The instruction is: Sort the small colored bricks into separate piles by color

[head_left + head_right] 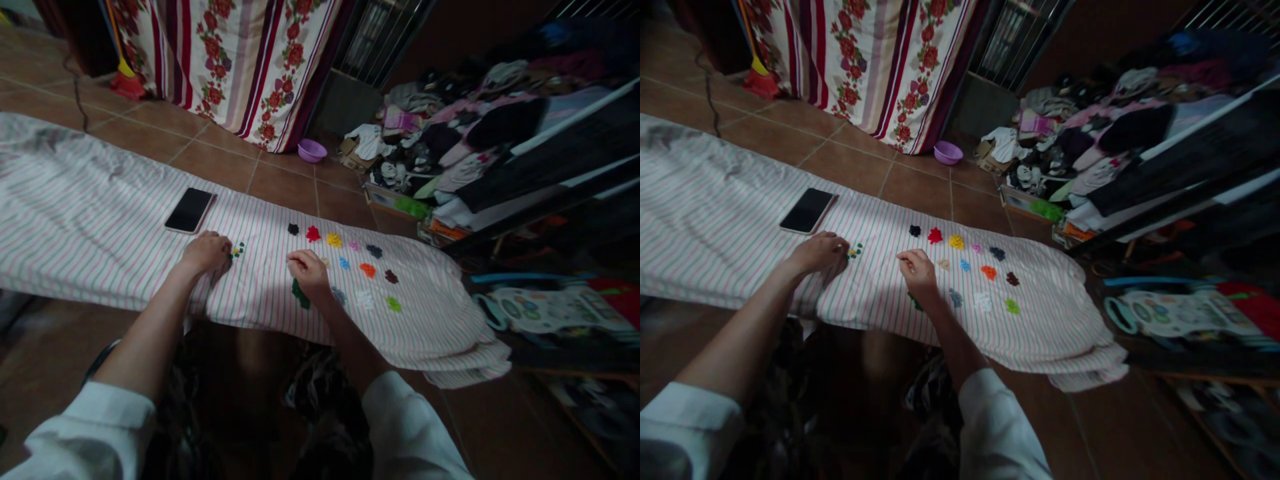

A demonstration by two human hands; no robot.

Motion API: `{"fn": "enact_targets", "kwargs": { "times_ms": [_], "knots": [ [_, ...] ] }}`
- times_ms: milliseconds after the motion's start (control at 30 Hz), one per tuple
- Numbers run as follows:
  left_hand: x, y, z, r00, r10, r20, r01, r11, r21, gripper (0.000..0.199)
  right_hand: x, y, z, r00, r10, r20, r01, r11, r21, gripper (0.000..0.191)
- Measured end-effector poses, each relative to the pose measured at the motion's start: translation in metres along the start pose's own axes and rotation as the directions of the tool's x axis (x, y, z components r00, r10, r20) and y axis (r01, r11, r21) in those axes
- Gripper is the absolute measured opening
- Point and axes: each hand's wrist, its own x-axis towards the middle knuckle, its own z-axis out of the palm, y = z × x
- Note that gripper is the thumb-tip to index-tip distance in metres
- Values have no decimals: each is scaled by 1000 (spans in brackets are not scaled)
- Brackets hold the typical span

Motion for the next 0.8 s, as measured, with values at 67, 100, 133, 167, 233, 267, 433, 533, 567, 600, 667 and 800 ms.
{"fn": "enact_targets", "kwargs": {
  "times_ms": [67, 100, 133, 167, 233, 267, 433, 533, 567, 600, 667, 800],
  "knots": [
    [0, 0, 2, 1000, -19, -14, 19, 1000, -6, 33, -11, 6, -12, 998, 39, -50, -40, 999, -24, 18],
    [0, 0, 3, 999, -27, -23, 27, 1000, -10, 33, -18, 9, -16, 995, 62, -76, -65, 997, -31, 18],
    [0, 0, 4, 999, -31, -33, 31, 999, -12, 33, -25, 12, -19, 991, 89, -97, -93, 995, -34, 19],
    [-1, 0, 5, 998, -32, -45, 31, 999, -13, 33, -31, 16, -20, 987, 116, -109, -120, 992, -33, 19],
    [-3, 0, 7, 996, -33, -83, 31, 999, -20, 31, -44, 22, -20, 980, 166, -111, -170, 985, -32, 20],
    [-5, 1, 9, 993, -36, -110, 33, 999, -25, 30, -49, 24, -19, 977, 183, -107, -187, 982, -33, 21],
    [-16, 8, 21, 950, -29, -311, 11, 998, -58, 28, -62, 28, -16, 988, 133, -75, -136, 990, -35, 25],
    [-24, 16, 29, 892, 31, -451, -59, 997, -48, 32, -65, 26, -15, 999, 38, -36, -40, 997, -62, 22],
    [-27, 19, 31, 868, 51, -494, -80, 996, -39, 34, -65, 25, -14, 1000, 10, -25, -12, 997, -80, 21],
    [-31, 22, 33, 846, 66, -529, -96, 995, -29, 34, -66, 24, -14, 1000, -14, -14, 12, 995, -102, 22],
    [-38, 27, 34, 816, 85, -572, -116, 993, -18, 32, -67, 23, -12, 999, -49, 16, 51, 986, -157, 25],
    [-54, 33, 35, 806, 88, -585, -123, 992, -20, 28, -70, 21, -11, 995, -70, 71, 85, 968, -236, 16]
  ]
}}
